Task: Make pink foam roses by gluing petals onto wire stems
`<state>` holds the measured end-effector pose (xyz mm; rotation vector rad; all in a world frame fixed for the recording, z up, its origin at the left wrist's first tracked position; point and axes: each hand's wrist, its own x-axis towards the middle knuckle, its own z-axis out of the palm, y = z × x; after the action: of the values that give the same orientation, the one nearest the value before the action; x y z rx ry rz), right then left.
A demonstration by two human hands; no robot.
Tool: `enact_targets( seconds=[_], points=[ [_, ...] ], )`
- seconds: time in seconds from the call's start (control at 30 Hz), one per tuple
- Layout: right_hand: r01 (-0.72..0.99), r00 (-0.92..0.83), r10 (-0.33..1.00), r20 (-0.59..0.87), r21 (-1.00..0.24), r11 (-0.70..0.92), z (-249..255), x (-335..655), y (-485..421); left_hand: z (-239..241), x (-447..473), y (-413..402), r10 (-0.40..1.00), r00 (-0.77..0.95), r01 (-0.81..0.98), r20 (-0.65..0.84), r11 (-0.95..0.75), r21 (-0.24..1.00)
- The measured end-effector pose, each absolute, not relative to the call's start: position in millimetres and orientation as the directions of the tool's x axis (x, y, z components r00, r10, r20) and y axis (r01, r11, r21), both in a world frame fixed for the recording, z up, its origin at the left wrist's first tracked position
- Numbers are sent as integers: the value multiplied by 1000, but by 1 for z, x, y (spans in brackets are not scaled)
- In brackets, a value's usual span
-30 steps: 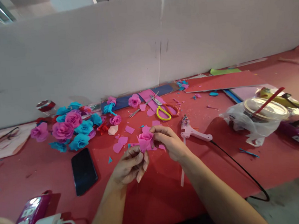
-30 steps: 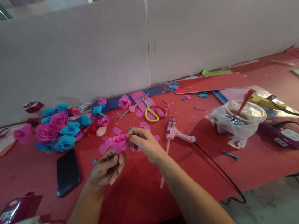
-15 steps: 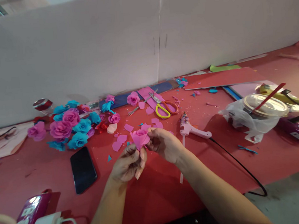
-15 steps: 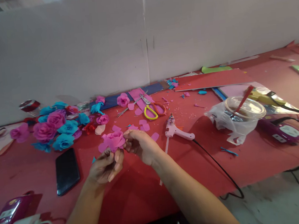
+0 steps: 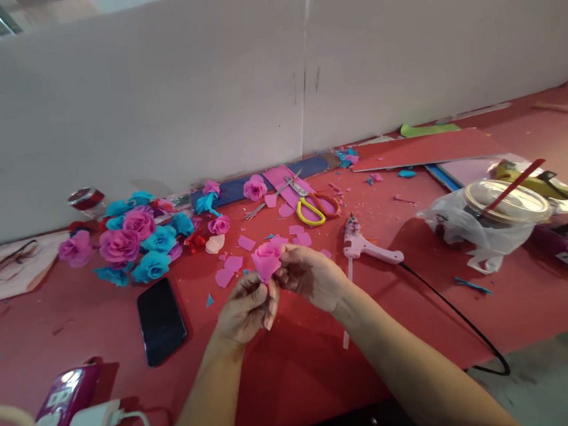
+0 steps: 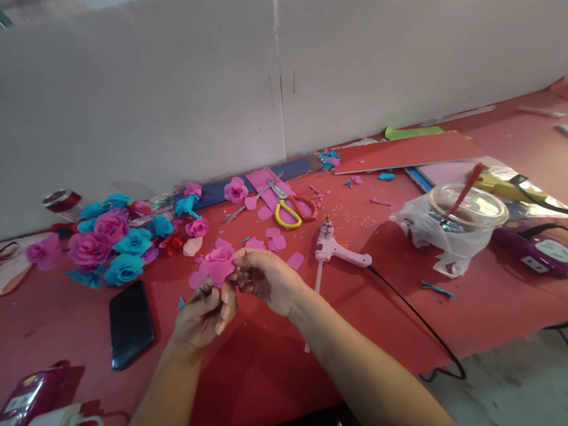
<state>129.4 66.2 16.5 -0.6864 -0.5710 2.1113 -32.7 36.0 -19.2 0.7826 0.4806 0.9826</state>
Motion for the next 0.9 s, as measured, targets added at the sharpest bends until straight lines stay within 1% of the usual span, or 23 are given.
enact_targets(
  seconds=[0.13,0.23,0.33,0.37,0.43,0.5,0.57,0.63,0.67,0.7,0.73,0.8,0.83,0.9],
  points=[
    [-568,-505,809,-301,-590,-574,16,127,65,-14,-26,34,900,435,-538,-7,266,800],
    [-558,-532,793,-298,-581,-593,14,126,66,-4,-19,24,943,331,-487,-46,212,847],
    [-564,-522,805,-284,-592,-575,13,129,69,14,-15,12,985,142,-333,-94,137,933],
    [-574,-503,820,-273,-603,-553,14,130,71,21,-15,9,994,67,-258,-83,97,961],
    [-598,-461,861,-215,-641,-481,19,135,74,35,-19,10,998,-68,-95,-2,-5,996],
    [-621,-399,911,-108,-698,-355,30,138,77,46,-25,21,977,-168,68,133,-123,990],
    [-624,-306,952,16,-759,-187,43,140,78,48,-31,38,913,-250,205,321,-274,940],
    [-587,-213,970,120,-809,-29,53,139,76,43,-33,58,780,-262,346,568,-474,810],
    [-550,-176,970,166,-834,43,56,137,75,37,-33,66,698,-267,410,665,-542,734],
    [-501,-135,968,213,-858,118,57,134,72,30,-31,73,625,-281,466,729,-575,673],
    [-433,-89,960,265,-879,203,56,132,69,23,-28,78,565,-314,513,763,-575,638],
    [-238,31,910,413,-881,408,49,125,64,9,-22,81,508,-394,542,766,-545,640],
    [-115,87,860,503,-852,510,43,122,61,4,-19,80,523,-413,534,745,-523,664],
    [137,144,721,678,-735,664,33,117,58,-2,-15,75,558,-398,516,728,-519,681]
  ],
)
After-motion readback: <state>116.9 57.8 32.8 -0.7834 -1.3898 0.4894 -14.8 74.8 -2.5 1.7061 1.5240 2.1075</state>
